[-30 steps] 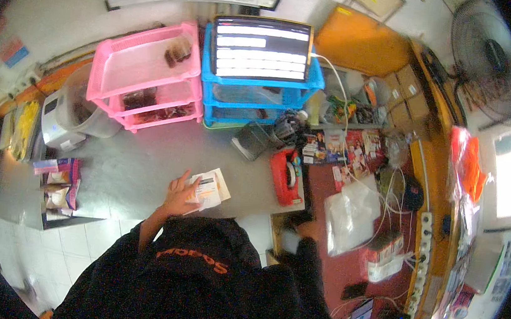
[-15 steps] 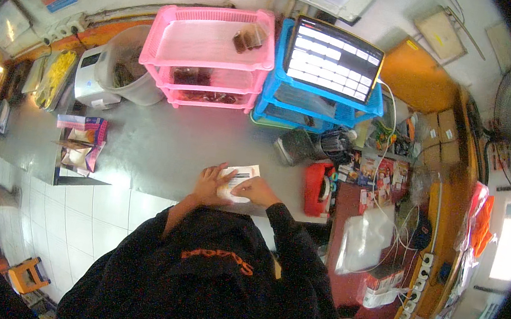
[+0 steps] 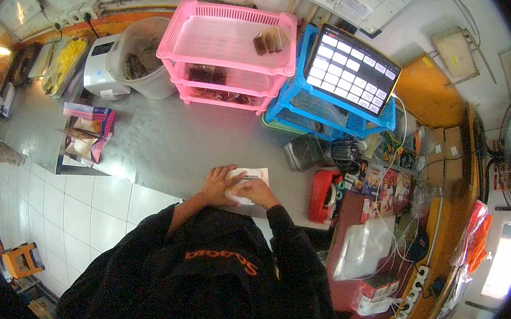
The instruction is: The person assembles a takeout order by cutting a piece of fried chicken, placing it in a box, adding shredded yellow topping, and sealing the box with a sticker. They then place the box into a plastic bag and hand it to a coworker.
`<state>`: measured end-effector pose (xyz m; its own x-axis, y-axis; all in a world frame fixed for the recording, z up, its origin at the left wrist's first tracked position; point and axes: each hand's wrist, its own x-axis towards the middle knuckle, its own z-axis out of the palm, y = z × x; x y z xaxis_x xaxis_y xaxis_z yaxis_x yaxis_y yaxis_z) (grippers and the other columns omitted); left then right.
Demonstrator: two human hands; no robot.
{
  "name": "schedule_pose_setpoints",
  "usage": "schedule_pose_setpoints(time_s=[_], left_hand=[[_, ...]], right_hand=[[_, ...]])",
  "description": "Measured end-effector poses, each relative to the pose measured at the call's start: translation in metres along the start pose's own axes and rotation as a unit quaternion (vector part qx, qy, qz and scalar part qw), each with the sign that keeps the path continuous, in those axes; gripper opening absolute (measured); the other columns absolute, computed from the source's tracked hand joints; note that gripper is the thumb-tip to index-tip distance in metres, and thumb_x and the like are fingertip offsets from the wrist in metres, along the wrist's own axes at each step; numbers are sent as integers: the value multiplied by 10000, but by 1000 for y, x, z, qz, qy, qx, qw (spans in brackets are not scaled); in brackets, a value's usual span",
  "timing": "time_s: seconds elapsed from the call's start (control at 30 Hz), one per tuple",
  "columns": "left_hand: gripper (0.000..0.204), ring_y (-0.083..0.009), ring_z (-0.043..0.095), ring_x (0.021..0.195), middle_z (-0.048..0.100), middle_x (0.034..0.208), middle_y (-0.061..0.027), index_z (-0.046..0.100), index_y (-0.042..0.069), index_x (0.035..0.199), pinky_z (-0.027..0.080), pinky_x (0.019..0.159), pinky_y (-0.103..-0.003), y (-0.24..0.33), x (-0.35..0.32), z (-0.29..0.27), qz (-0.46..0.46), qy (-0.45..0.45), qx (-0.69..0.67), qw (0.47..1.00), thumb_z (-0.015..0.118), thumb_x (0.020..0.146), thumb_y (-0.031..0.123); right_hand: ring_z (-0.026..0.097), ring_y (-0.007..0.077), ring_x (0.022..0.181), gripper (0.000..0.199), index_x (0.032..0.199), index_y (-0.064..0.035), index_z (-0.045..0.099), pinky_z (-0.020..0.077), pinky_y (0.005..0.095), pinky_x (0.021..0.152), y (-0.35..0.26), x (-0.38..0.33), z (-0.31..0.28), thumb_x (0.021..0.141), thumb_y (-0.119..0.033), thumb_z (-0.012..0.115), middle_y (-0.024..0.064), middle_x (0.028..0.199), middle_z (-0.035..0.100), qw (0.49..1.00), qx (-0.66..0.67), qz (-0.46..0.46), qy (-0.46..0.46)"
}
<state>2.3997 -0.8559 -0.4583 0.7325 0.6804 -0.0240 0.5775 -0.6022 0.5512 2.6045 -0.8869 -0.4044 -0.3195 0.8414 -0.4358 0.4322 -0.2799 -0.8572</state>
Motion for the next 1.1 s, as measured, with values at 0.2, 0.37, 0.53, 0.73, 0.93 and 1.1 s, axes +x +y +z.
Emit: schedule_pose_setpoints(time_s=[0.2, 0.37, 0.53, 0.73, 0.93, 1.1], left_hand=[[1119, -332, 346, 1360, 353, 1487, -120, 314, 338, 1541, 274, 1086, -559, 1, 0, -1, 1, -6, 3, 1000, 799, 586, 662], [1114, -325, 353, 1353, 369, 1476, -112, 332, 347, 1534, 268, 1091, -549, 0, 0, 1, 0, 13, -16, 1000, 801, 575, 664], [1126, -321, 361, 1349, 382, 1469, -102, 349, 356, 1526, 273, 1087, -556, 2, 0, 0, -10, 5, -3, 1000, 803, 548, 680], [1130, -325, 357, 1352, 374, 1473, -89, 354, 363, 1520, 279, 1080, -585, 5, 0, -5, -30, -17, 7, 999, 818, 535, 665], [1146, -349, 325, 1371, 347, 1493, -90, 346, 369, 1522, 271, 1096, -577, 3, 2, -2, -36, -43, 9, 998, 829, 524, 656], [1172, -406, 326, 1338, 339, 1470, -157, 311, 267, 1544, 257, 1106, -584, -3, -1, 6, -5, 20, -52, 998, 848, 563, 619]], right_hand=[[696, 277, 846, 358, 914, -106, 784, 535, 376, 785, 4, 10, 16, 812, -443, 724, 109, 901, 736, 981, -185, 52, 14], [700, 288, 934, 615, 1020, -95, 748, 552, 394, 811, -16, 8, 15, 707, -624, 738, 118, 1005, 724, 919, -349, 176, 50], [714, 303, 876, 794, 971, -13, 733, 564, 404, 761, -23, 1, 13, 596, -712, 767, 156, 935, 725, 888, -369, 243, 131], [715, 315, 888, 889, 969, -12, 728, 561, 413, 762, -6, 3, 1, 518, -777, 769, 170, 940, 722, 848, -463, 204, 158], [700, 326, 867, 881, 966, -27, 734, 535, 420, 753, 49, -20, -49, 477, -757, 791, 200, 922, 709, 854, -393, 289, 181], [712, 281, 763, 601, 974, 3, 708, 550, 404, 652, 92, -38, -35, 650, -489, 831, 205, 868, 713, 926, 11, 311, 211]])
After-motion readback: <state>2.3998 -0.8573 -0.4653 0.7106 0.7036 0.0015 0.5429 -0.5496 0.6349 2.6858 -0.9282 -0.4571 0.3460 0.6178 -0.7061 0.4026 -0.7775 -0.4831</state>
